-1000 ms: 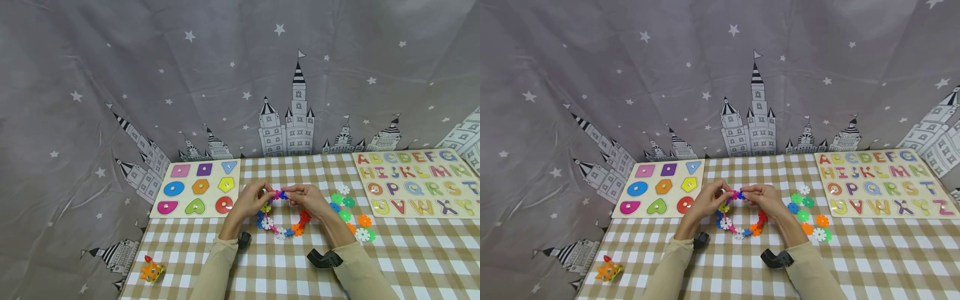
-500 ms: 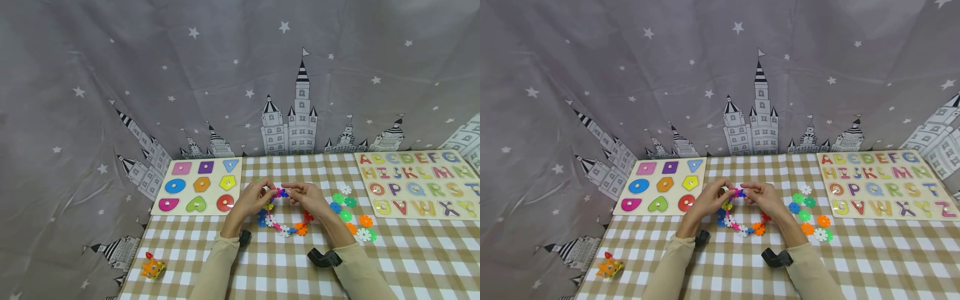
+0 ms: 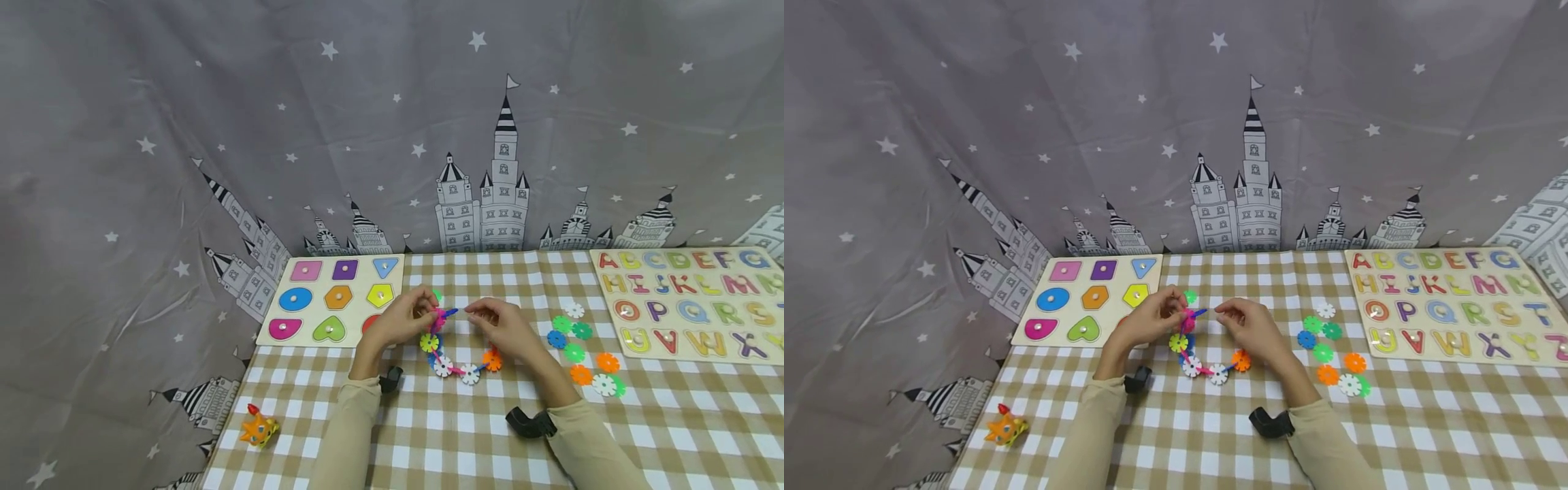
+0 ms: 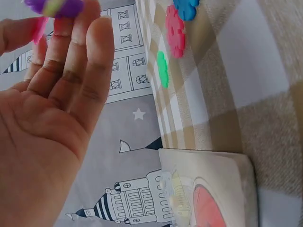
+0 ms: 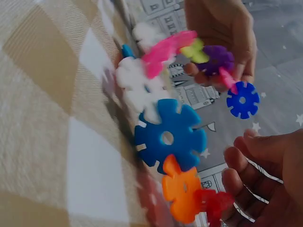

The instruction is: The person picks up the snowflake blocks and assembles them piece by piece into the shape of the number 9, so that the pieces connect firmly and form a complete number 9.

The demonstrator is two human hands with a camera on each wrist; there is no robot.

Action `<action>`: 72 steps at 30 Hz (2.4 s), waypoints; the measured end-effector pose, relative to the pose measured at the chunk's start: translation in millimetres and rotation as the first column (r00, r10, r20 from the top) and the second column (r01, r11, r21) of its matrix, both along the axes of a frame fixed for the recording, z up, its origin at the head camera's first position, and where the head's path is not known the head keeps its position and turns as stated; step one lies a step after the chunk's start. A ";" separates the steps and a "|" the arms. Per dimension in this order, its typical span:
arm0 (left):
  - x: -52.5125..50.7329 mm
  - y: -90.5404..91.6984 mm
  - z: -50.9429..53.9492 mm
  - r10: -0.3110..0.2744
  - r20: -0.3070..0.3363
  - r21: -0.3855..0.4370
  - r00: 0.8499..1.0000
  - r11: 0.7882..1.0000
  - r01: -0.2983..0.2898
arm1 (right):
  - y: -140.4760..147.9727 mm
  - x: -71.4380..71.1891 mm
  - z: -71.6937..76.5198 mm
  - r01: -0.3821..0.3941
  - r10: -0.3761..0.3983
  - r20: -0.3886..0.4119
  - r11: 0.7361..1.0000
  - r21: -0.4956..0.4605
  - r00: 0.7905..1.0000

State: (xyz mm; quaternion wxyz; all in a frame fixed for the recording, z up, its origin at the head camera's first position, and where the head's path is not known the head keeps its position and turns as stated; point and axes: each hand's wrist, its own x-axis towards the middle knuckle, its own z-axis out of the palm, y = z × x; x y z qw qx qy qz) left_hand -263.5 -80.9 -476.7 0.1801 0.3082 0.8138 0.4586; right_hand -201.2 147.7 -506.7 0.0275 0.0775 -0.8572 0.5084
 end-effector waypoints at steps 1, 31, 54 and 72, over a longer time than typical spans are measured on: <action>-0.4 -1.1 -0.1 -0.011 0.007 0.001 1.000 1.000 0.011 | -1.6 -0.1 -0.1 -0.016 0.017 -0.013 1.000 0.020 1.000; -7.3 -27.7 6.9 -0.029 0.016 -0.102 0.999 0.994 0.030 | -37.0 -16.9 -10.8 -0.176 0.307 -0.147 0.807 0.563 0.940; -6.5 -26.7 3.7 0.004 0.002 -0.131 1.000 0.991 -0.004 | -19.0 -18.6 -7.4 -0.045 0.232 -0.328 0.870 0.492 0.916; -2.2 2.8 -2.9 -0.041 -0.067 -0.021 0.997 0.999 0.040 | 3.5 -2.8 7.3 -0.096 0.110 -0.247 0.993 0.069 0.963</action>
